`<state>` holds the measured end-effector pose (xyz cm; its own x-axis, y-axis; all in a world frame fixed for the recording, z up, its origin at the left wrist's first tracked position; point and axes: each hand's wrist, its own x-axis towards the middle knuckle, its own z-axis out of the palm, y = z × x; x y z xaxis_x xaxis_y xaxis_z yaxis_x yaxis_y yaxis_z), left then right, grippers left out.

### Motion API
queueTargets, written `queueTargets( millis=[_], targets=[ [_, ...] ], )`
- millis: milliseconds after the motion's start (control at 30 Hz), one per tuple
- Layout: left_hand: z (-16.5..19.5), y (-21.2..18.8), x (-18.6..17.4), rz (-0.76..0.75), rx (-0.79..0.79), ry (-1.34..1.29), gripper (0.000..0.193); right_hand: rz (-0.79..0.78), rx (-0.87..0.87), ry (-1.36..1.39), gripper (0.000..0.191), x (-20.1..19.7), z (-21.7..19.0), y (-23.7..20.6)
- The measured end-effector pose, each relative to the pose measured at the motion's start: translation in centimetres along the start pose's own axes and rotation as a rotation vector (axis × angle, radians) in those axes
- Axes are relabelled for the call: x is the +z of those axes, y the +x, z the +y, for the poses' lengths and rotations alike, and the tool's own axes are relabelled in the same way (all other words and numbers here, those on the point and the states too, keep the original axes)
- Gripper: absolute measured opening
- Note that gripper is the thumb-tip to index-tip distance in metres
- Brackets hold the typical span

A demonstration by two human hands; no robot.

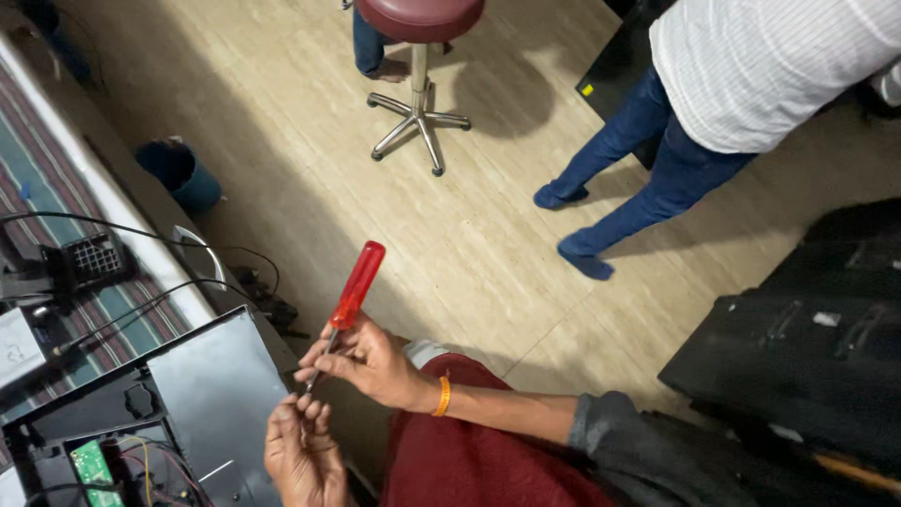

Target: The person uses a soldering iron to solder wires to a circuit board inside a disassembled television. They then use wire cutters to trim excess wire and a screwdriver to secure the board. The person works at a bench with various tools and components visible.

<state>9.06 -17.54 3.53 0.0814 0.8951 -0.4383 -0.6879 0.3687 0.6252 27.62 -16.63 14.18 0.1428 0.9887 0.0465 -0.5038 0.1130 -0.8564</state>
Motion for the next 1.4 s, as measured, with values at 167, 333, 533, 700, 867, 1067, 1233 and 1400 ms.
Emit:
queueTargets(
  millis=[167, 333, 533, 700, 867, 1067, 1233, 1400],
  targets=[
    [0.2, -3.5, -0.8, -0.040, -0.014, -0.003, 0.019, 0.033, -0.033, -0.021, 0.021, 0.7, 0.0, -4.0],
    [-0.7, -5.5, -3.4, -0.040, -0.009, -0.096, 0.020, -0.030, 0.010, 0.003, 0.015, 2.1, 0.5, -6.9],
    [-0.9, -9.7, -7.5, 0.041, 0.069, -0.148, 0.019, -0.139, 0.143, 0.004, 0.015, 4.5, 0.7, -10.3],
    [-0.2, -14.0, -6.7, 0.167, 0.129, -0.167, 0.019, -0.240, 0.208, -0.116, 0.013, 5.9, 0.1, -12.6],
    [-1.3, -17.3, -4.2, 0.310, 0.239, -0.260, 0.020, -0.297, 0.190, -0.340, 0.011, 6.6, 1.5, -13.9],
    [-1.6, -20.4, -3.9, 0.368, 0.541, -0.322, 0.025, -0.474, 0.363, -0.127, 0.023, 9.2, 4.2, -15.1],
    [-0.8, -22.6, -7.2, 0.450, 0.558, -0.430, 0.051, -0.628, 0.289, -0.148, 0.018, 12.4, 6.8, -16.5],
    [-1.1, -26.1, -12.2, 0.481, 0.699, -0.463, 0.047, -0.682, 0.315, -0.149, 0.017, 15.1, 10.8, -18.2]
  ],
)
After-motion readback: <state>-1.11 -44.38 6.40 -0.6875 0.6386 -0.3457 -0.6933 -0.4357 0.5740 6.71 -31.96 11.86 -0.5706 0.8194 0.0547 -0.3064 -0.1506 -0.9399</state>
